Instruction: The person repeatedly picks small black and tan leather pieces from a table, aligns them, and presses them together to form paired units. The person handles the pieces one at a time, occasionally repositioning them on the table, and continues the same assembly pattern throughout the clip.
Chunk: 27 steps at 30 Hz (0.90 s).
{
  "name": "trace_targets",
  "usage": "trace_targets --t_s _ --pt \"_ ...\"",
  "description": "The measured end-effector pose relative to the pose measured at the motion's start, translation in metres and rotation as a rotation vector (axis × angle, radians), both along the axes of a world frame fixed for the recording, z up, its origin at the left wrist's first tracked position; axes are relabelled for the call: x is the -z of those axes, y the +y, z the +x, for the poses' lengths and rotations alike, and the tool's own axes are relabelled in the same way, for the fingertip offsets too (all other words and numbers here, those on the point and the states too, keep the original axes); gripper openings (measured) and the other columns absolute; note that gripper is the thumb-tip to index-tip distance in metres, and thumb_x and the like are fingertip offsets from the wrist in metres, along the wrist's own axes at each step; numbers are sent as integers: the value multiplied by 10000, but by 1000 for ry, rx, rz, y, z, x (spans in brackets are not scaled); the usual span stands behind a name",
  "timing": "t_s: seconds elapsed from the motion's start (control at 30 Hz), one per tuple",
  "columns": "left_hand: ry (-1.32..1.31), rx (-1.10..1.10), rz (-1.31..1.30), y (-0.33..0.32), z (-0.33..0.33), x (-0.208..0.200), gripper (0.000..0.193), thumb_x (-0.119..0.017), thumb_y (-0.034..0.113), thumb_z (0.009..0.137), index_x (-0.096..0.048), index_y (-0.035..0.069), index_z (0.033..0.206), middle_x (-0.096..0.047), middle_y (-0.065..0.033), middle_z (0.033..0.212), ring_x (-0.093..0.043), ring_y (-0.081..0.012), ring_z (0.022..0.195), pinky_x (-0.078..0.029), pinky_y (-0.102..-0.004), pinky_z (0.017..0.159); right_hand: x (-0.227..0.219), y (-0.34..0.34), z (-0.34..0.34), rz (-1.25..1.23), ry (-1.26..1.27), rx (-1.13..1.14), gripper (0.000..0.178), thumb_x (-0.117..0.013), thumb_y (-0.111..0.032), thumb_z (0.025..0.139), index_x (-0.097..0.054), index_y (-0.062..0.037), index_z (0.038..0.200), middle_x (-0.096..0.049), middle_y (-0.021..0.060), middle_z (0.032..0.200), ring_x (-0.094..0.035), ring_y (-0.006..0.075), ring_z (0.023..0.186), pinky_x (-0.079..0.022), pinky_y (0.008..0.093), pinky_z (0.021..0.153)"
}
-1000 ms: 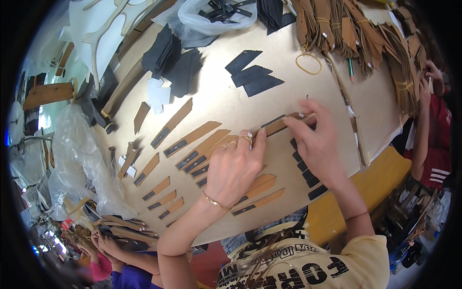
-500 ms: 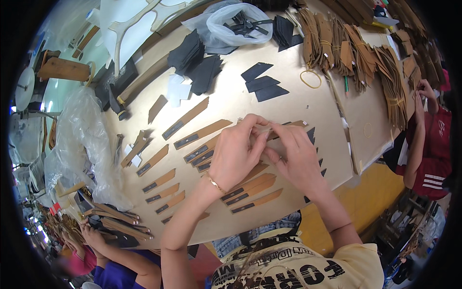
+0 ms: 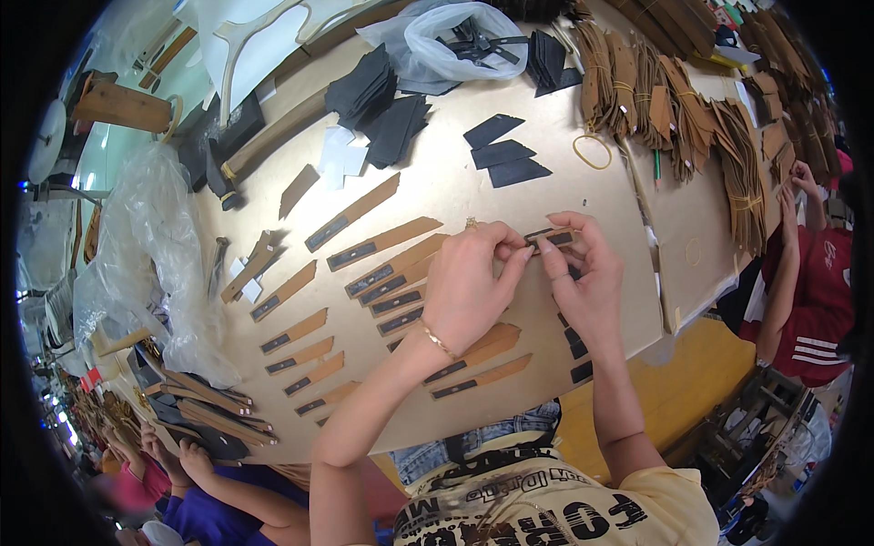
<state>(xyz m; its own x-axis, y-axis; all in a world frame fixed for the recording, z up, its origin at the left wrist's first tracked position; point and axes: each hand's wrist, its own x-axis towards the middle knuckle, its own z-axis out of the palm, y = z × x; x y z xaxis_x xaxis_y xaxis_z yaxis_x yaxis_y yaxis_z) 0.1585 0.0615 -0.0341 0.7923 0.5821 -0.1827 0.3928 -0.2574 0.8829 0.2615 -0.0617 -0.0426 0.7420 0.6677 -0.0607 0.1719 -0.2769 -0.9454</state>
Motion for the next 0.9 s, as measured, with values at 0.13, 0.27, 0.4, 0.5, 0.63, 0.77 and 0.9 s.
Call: trace_targets --t_s 0.13,0.27,0.4,0.5,0.63,0.77,0.9 --pt "8 -34 -9 -2 4 6 124 -700 97 818 -724 -23 835 -657 -99 654 -545 -169 488 -450 -298 520 -3 -1 1 -6 44 -10 243 -636 -25 918 -585 23 1151 -698 112 892 -703 145 817 -589 287 777" --pt "48 -60 47 -2 5 6 136 -703 101 811 -720 -33 793 -639 -102 608 -540 -191 468 -460 -310 521 -1 -1 1 3 37 -30 282 -628 -9 920 -539 10 1187 -693 86 874 -682 116 792 -572 258 742" --pt "158 -39 107 -7 4 2 191 -636 69 842 -677 -4 1014 -678 -168 797 -680 -289 702 -533 -356 637 2 -1 2 74 171 45 301 -615 3 923 -493 -6 1198 -682 72 840 -648 85 747 -532 222 686" --pt "18 -92 111 -9 -1 -4 392 -570 -6 855 -544 -2 1246 -642 -161 980 -672 -211 786 -513 -306 680 1 -1 3 62 149 33 300 -610 9 922 -484 -8 1193 -656 63 791 -633 77 724 -515 214 662" --pt "-146 17 -189 6 -16 -13 562 -490 -85 875 -353 28 1409 -517 -190 1228 -640 -225 920 -521 -339 785 0 -1 5 33 115 15 295 -611 11 918 -489 -2 1186 -622 57 746 -632 80 704 -516 217 653" --pt "-66 81 -97 8 -6 -17 590 -506 -135 860 -348 27 1405 -428 -212 1296 -620 -224 934 -519 -358 836 0 1 5 30 97 18 290 -611 12 914 -493 0 1179 -613 61 736 -629 85 680 -522 227 644" --pt "-8 12 480 11 -3 -31 619 -671 -107 818 -387 19 1353 -508 -178 1175 -646 -162 844 -545 -295 741 -2 0 6 41 121 0 297 -600 23 917 -484 -8 1188 -619 54 785 -623 80 727 -518 228 674"
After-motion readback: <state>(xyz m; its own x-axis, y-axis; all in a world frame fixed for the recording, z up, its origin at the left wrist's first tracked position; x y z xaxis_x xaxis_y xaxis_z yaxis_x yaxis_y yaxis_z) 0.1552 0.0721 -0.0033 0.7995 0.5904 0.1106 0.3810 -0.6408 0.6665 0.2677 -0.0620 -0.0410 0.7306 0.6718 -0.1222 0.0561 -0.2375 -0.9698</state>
